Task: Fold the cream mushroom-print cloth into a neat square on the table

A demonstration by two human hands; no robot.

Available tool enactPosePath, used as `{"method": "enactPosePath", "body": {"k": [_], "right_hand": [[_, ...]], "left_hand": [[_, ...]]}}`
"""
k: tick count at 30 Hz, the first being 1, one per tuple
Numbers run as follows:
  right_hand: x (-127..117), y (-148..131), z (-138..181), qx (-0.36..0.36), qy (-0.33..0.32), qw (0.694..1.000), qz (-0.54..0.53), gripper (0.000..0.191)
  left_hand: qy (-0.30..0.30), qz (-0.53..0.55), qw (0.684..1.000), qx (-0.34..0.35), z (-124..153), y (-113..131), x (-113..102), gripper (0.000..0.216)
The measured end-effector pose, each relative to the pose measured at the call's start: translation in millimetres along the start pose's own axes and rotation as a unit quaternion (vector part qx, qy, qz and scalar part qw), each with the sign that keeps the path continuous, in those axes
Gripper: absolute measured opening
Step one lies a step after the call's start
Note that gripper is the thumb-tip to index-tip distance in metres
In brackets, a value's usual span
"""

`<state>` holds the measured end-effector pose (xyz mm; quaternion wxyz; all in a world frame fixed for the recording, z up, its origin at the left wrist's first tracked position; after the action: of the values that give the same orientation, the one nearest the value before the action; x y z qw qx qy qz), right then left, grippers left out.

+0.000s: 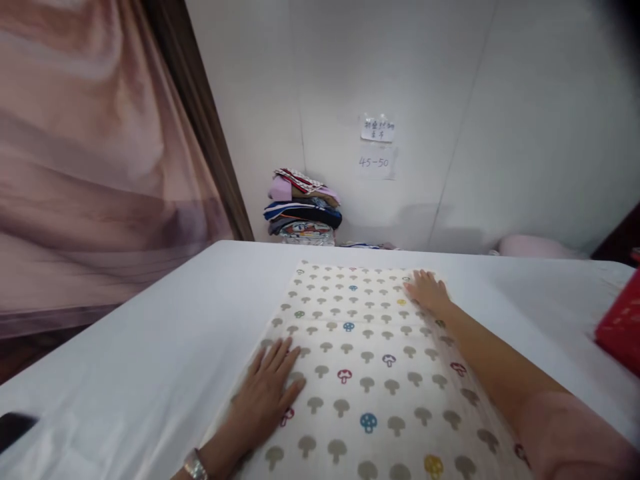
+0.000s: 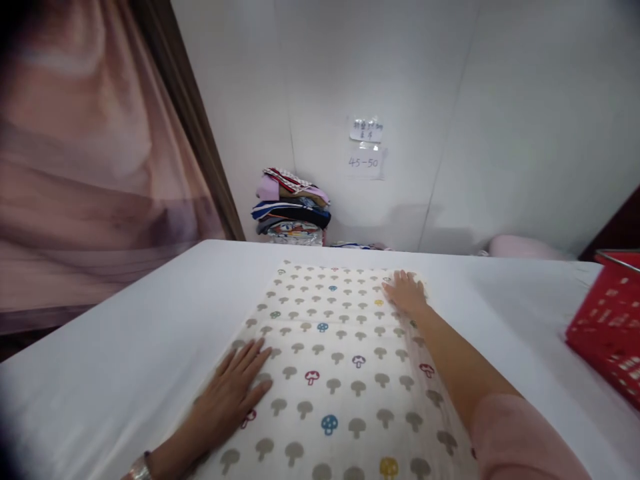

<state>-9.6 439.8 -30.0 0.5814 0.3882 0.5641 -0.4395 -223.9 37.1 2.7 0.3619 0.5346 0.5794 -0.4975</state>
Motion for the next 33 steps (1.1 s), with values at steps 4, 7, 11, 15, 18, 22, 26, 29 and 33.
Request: {"method": "enactPosePath", "body": {"k": [4,7,11,15,18,22,26,29,33], "right_hand": [[11,1,1,0.012,-0.003,1.0,-0.009,0.064],[12,0,2,0.014,0.001,1.0,-0.007,0.064],[9,0,3,0.009,0.005,1.0,-0.008,0.066],[6,0,6,0.011,0.008,1.0,-0.011,0.066],[6,-1,8,0.014,0.008,1.0,-0.012,0.066],[4,0,8,0.02,0.016,1.0,-0.011,0.065],[1,-2,9,0.03,-0.004,0.999,-0.015,0.065],[-10,-23,11,0.016,0.005,1.0,-0.015,0.066],[-20,-95,20,-0.094,0.014,0.995,-0.029,0.068]], "left_hand": [[-0.019,0.043,0.999,-0.011,3,-4,1,0.055],[-0.058,0.106,0.992,-0.032,-8,-13,2,0.05],[-0.045,0.105,0.992,-0.061,-60,-32,-13,0.054],[-0.05,0.066,0.996,-0.037,-124,-59,3,0.054],[-0.104,0.094,0.976,-0.169,-135,-104,41,0.058],[-0.117,0.127,0.959,-0.224,-129,-125,66,0.067],[-0.107,0.13,0.961,-0.22,-125,-122,64,0.067],[-0.101,0.131,0.961,-0.221,-126,-120,62,0.067],[-0.094,0.13,0.962,-0.221,-127,-121,64,0.067]]}}
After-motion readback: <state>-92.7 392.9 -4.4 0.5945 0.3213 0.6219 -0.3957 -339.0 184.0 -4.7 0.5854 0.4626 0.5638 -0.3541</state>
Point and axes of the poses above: each hand's wrist, its own z-axis away from the middle knuckle, its own x-axis out of the palm, y = z × x, the point moved 9 cm from there along -z, towards the middle knuckle, and after that the axes turned 13 degrees about x, right-handed, at the moved point
